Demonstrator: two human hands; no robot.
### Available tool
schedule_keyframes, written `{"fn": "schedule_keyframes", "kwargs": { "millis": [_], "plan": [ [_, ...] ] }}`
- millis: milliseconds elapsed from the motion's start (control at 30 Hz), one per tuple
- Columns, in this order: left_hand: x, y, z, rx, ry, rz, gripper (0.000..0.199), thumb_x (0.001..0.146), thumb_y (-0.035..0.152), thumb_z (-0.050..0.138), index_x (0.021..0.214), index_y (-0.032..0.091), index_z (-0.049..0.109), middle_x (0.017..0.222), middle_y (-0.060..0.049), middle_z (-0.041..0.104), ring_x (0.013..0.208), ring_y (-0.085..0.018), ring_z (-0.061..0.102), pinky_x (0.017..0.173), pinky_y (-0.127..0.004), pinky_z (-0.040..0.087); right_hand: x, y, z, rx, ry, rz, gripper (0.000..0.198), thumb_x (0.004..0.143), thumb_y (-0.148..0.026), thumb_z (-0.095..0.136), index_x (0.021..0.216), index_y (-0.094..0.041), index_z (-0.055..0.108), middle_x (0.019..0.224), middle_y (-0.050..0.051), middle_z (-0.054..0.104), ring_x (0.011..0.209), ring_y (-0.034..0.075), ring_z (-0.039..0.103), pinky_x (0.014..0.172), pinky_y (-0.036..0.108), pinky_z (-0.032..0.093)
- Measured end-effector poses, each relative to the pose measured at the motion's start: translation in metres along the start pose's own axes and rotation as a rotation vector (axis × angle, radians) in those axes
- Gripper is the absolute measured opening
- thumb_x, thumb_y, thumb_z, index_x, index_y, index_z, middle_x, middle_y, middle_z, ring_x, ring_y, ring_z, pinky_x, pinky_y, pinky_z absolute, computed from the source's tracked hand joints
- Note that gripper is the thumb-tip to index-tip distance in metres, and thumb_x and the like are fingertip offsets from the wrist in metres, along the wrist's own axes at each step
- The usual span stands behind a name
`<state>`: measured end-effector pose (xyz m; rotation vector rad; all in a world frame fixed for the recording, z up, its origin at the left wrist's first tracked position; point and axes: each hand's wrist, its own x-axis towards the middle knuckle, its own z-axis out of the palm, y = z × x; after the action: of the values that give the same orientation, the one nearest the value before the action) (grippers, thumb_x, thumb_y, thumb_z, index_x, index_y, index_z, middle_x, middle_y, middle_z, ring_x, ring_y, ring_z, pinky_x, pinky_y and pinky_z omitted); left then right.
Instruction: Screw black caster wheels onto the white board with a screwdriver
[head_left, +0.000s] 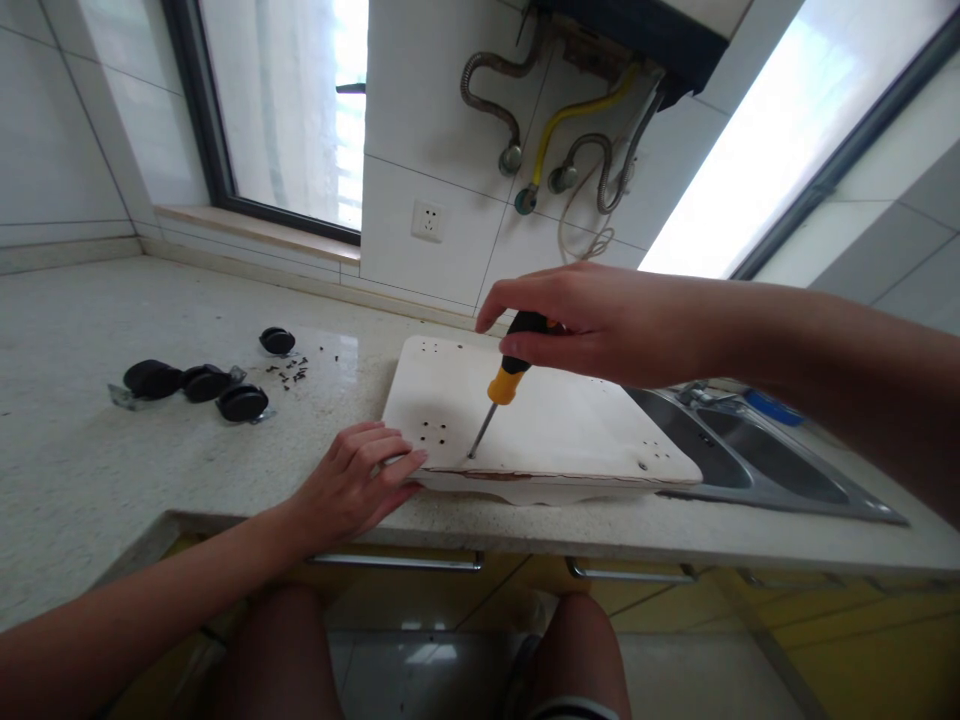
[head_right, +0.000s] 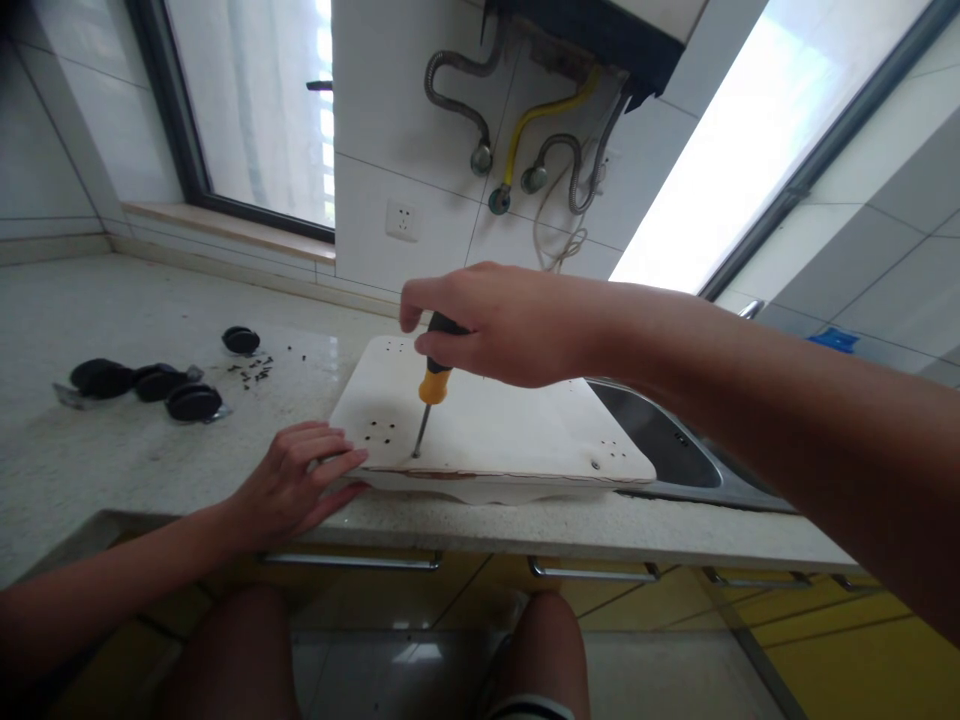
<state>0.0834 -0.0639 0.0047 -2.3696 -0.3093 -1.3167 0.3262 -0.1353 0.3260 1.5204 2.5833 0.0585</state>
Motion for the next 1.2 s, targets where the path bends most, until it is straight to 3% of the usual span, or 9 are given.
{"fn": "schedule_keyframes", "kwargs": {
  "millis": [100,267,400,533,600,833,1100,1200],
  "plan": [
    [0.001,0.000,0.001,0.008,0.002,0.006,0.039,0.102,0.018,0.082,0.138,0.013,0.065,0.123,-0.013,0.066,0.120,-0.030,0.063,0.109,-0.051,0.060,-0.003,0.005,-0.003,0.087,-0.018,-0.113,0.040,0.110,-0.044,0.054,0.143,-0.025,0.067,0.125,0.006,0.077,0.092,0.017,0.065,0.080,0.035,0.046],
    [0.000,-0.001,0.003,0.010,0.000,-0.009,0.040,0.102,0.018,0.081,0.139,0.014,0.065,0.123,-0.013,0.066,0.120,-0.030,0.064,0.111,-0.051,0.060,-0.005,0.003,-0.007,0.158,-0.055,-0.253,0.044,0.108,-0.029,0.057,0.151,-0.025,0.065,0.140,0.006,0.069,0.117,0.016,0.066,0.092,0.030,0.050],
    [-0.003,0.000,0.004,0.016,0.000,-0.020,0.040,0.104,0.018,0.079,0.140,0.016,0.065,0.124,-0.012,0.067,0.122,-0.029,0.064,0.112,-0.051,0.060,-0.003,-0.004,-0.005,0.100,-0.025,-0.188,0.041,0.106,-0.033,0.061,0.147,-0.028,0.066,0.131,0.004,0.072,0.102,0.016,0.068,0.084,0.033,0.049],
    [-0.001,0.000,0.001,0.021,-0.003,-0.011,0.038,0.104,0.019,0.079,0.139,0.016,0.065,0.123,-0.012,0.067,0.120,-0.029,0.064,0.111,-0.051,0.061,0.002,-0.006,0.002,-0.062,0.048,-0.026,0.040,0.103,-0.064,0.067,0.119,-0.029,0.070,0.096,0.001,0.078,0.078,0.017,0.063,0.071,0.035,0.039],
    [0.001,0.000,0.000,0.014,-0.004,-0.004,0.038,0.104,0.018,0.079,0.138,0.015,0.065,0.122,-0.012,0.067,0.120,-0.029,0.064,0.110,-0.051,0.061,0.005,-0.005,0.004,-0.119,0.067,0.025,0.044,0.101,-0.071,0.067,0.107,-0.028,0.069,0.087,0.001,0.076,0.073,0.017,0.060,0.068,0.035,0.034],
    [-0.001,0.000,0.001,0.001,-0.006,-0.008,0.041,0.102,0.017,0.081,0.140,0.014,0.065,0.123,-0.013,0.067,0.121,-0.030,0.063,0.112,-0.051,0.059,0.006,-0.002,0.003,-0.109,0.054,-0.012,0.035,0.101,-0.061,0.072,0.102,-0.026,0.071,0.088,-0.001,0.077,0.072,0.014,0.059,0.068,0.034,0.033],
    [-0.004,-0.001,0.003,-0.007,0.006,-0.013,0.047,0.097,0.016,0.086,0.140,0.014,0.066,0.123,-0.013,0.068,0.121,-0.030,0.065,0.114,-0.050,0.058,0.007,0.007,0.001,0.043,0.024,-0.246,0.019,0.102,-0.042,0.077,0.108,-0.024,0.078,0.101,-0.003,0.078,0.082,0.010,0.065,0.072,0.028,0.044],
    [-0.005,-0.001,0.001,-0.004,-0.002,-0.020,0.050,0.096,0.016,0.088,0.140,0.016,0.066,0.121,-0.012,0.070,0.120,-0.029,0.067,0.114,-0.049,0.059,0.008,0.012,-0.002,0.065,-0.003,-0.263,0.021,0.102,-0.044,0.077,0.109,-0.024,0.079,0.104,-0.002,0.079,0.082,0.010,0.066,0.073,0.028,0.045]
  ]
}}
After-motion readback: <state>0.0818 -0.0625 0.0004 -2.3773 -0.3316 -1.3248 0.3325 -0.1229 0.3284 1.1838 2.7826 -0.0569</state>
